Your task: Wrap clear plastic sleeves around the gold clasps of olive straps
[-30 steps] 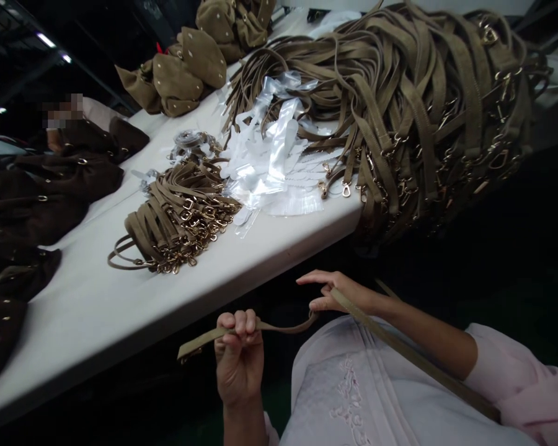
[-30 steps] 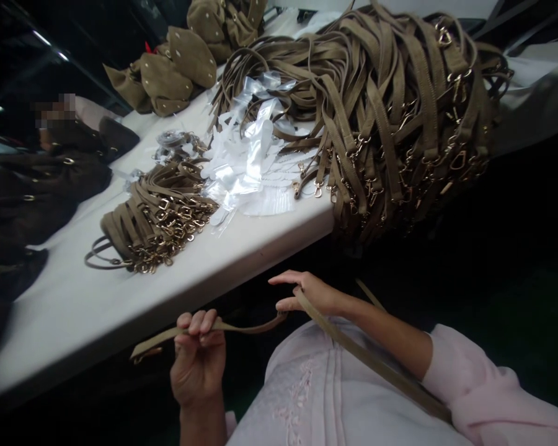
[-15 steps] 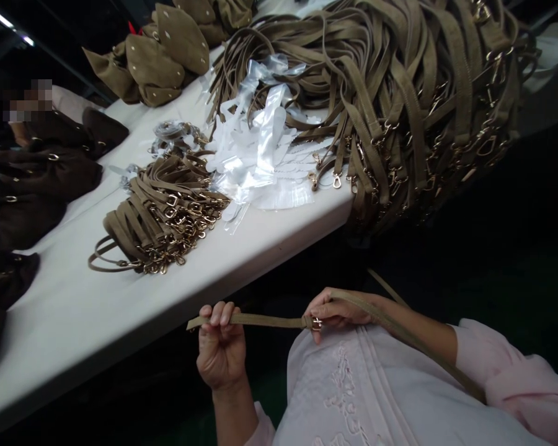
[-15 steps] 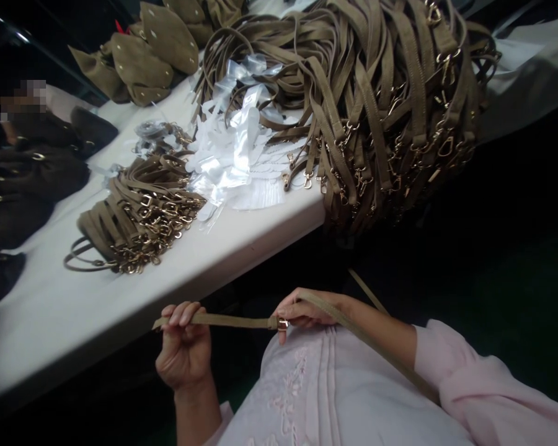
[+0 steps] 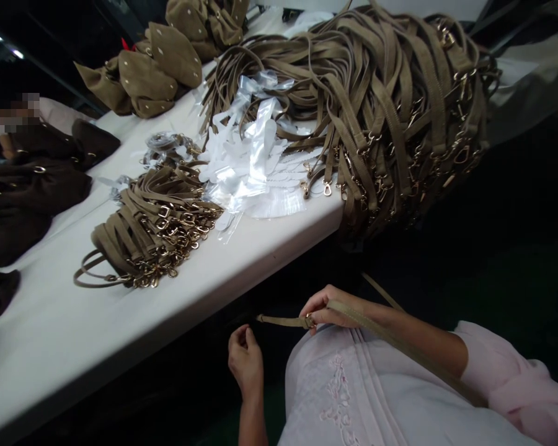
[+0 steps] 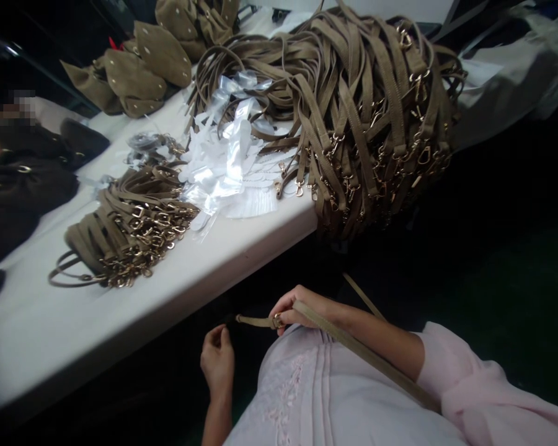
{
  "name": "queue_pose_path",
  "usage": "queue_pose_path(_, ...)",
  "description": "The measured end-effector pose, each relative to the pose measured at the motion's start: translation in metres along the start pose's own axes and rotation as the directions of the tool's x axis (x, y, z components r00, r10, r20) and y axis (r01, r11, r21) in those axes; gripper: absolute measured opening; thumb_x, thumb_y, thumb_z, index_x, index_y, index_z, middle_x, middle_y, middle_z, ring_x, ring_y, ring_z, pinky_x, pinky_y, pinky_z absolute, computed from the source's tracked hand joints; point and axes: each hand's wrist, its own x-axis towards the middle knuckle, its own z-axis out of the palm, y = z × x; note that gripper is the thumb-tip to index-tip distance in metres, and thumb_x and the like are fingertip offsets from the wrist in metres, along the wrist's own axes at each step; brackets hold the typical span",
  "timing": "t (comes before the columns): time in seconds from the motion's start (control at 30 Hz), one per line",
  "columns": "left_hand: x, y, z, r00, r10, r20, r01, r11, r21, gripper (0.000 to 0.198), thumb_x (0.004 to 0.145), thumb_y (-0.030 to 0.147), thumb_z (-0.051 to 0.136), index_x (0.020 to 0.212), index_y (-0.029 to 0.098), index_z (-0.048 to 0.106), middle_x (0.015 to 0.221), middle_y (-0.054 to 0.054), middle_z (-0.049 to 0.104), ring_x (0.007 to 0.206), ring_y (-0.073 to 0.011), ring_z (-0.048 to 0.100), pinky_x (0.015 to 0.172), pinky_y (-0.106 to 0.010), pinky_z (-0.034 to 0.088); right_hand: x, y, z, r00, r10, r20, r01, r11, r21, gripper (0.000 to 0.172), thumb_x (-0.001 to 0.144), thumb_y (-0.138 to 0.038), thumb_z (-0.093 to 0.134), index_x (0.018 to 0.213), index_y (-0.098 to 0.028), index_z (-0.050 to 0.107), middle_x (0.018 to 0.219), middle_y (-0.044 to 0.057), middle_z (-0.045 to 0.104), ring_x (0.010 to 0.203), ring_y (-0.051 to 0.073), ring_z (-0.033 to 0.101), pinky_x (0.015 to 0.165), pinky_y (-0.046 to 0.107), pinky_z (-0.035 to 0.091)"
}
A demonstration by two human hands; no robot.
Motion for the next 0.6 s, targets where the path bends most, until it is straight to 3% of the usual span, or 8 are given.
queue_pose_path(0.07, -0.018, 0.014, 0.005, 0.987, 0.160, -0.004, -0.159, 0.984, 0.077, 0.016, 0.080, 0.026, 0.068, 0.093, 0.019, 0.065, 0.103, -0.007, 0.061, 0.102, -0.0249, 0.061, 0.102, -0.047, 0.044, 0.000, 0.002, -0.001, 1.000, -0.003, -0.009, 0.003, 1.000, -0.023, 0.023, 0.079, -0.028, 0.065, 0.091, -0.012, 0.076, 0.074, 0.005, 0.073, 0.072, 0.015, 0.067, 0.069, 0.022, 0.050)
queue_pose_path(0.13, -0.034, 0.034, 0.012, 0.904, 0.364, 0.226, -0.397, 0.910, 0.122, 0.023, 0.085, 0.027, 0.063, 0.107, 0.022, 0.064, 0.119, -0.009, 0.059, 0.118, -0.0260, 0.055, 0.110, -0.047, 0.037, 0.000, 0.002, -0.002, 1.000, -0.016, -0.018, 0.016, 1.000, -0.017, 0.024, 0.079, -0.028, 0.065, 0.093, -0.012, 0.076, 0.074, 0.004, 0.072, 0.072, 0.014, 0.067, 0.070, 0.022, 0.050)
queue_pose_path(0.23, -0.048, 0.055, 0.030, 0.577, 0.436, 0.691, -0.641, 0.766, 0.052, 0.045, 0.089, 0.027, 0.059, 0.134, 0.025, 0.051, 0.134, -0.010, 0.056, 0.125, -0.0259, 0.053, 0.108, -0.046, 0.042, -0.002, -0.002, -0.002, 0.998, -0.057, -0.001, 0.057, 0.998, -0.002, 0.022, 0.080, -0.029, 0.065, 0.087, -0.012, 0.075, 0.075, 0.004, 0.071, 0.073, 0.014, 0.065, 0.071, 0.022, 0.049)
queue_pose_path(0.3, -0.051, 0.058, 0.041, 0.465, 0.415, 0.783, -0.683, 0.730, 0.019, 0.055, 0.090, 0.027, 0.060, 0.142, 0.026, 0.043, 0.137, -0.010, 0.057, 0.125, -0.0254, 0.055, 0.106, -0.044, 0.046, -0.002, -0.004, -0.005, 0.997, -0.079, 0.007, 0.079, 0.997, -0.013, 0.022, 0.080, -0.031, 0.067, 0.084, -0.011, 0.075, 0.078, 0.004, 0.072, 0.073, 0.014, 0.064, 0.071, 0.023, 0.049)
queue_pose_path(0.37, -0.048, 0.055, 0.050, 0.460, 0.451, 0.765, -0.703, 0.711, 0.003, 0.049, 0.092, 0.026, 0.056, 0.140, 0.026, 0.046, 0.135, -0.009, 0.059, 0.123, -0.0243, 0.057, 0.105, -0.042, 0.047, -0.003, -0.003, -0.013, 0.996, -0.091, -0.024, 0.090, 0.995, -0.050, 0.026, 0.080, -0.035, 0.069, 0.089, -0.011, 0.075, 0.084, 0.006, 0.072, 0.076, 0.015, 0.065, 0.072, 0.024, 0.049)
queue_pose_path(0.47, -0.042, 0.050, 0.053, 0.559, 0.478, 0.677, -0.655, 0.755, 0.008, 0.038, 0.095, 0.029, 0.053, 0.133, 0.028, 0.055, 0.129, -0.007, 0.063, 0.116, -0.0219, 0.061, 0.102, -0.036, 0.047, -0.004, 0.000, -0.036, 0.960, -0.182, -0.213, 0.142, 0.971, -0.191, 0.034, 0.080, -0.039, 0.071, 0.103, -0.013, 0.074, 0.093, 0.006, 0.073, 0.081, 0.016, 0.065, 0.075, 0.024, 0.050)
queue_pose_path(0.53, -0.039, 0.052, 0.053, 0.649, 0.432, 0.626, -0.560, 0.829, 0.008, 0.035, 0.092, 0.036, 0.058, 0.126, 0.027, 0.061, 0.118, -0.006, 0.066, 0.104, -0.0197, 0.064, 0.092, -0.030, 0.050, -0.006, 0.000, -0.056, 0.884, -0.274, -0.380, 0.153, 0.936, -0.318, 0.033, 0.083, -0.040, 0.068, 0.103, -0.014, 0.073, 0.088, 0.004, 0.073, 0.077, 0.014, 0.064, 0.072, 0.023, 0.049)
queue_pose_path(0.6, -0.042, 0.060, 0.054, 0.696, 0.301, 0.652, -0.352, 0.934, -0.056, 0.032, 0.092, 0.041, 0.059, 0.118, 0.024, 0.064, 0.090, -0.003, 0.066, 0.076, -0.0130, 0.062, 0.069, -0.021, 0.050, -0.010, -0.005, -0.075, 0.793, -0.339, -0.506, 0.126, 0.904, -0.408, 0.031, 0.088, -0.039, 0.061, 0.099, -0.013, 0.073, 0.075, 0.002, 0.070, 0.067, 0.012, 0.061, 0.064, 0.021, 0.046)
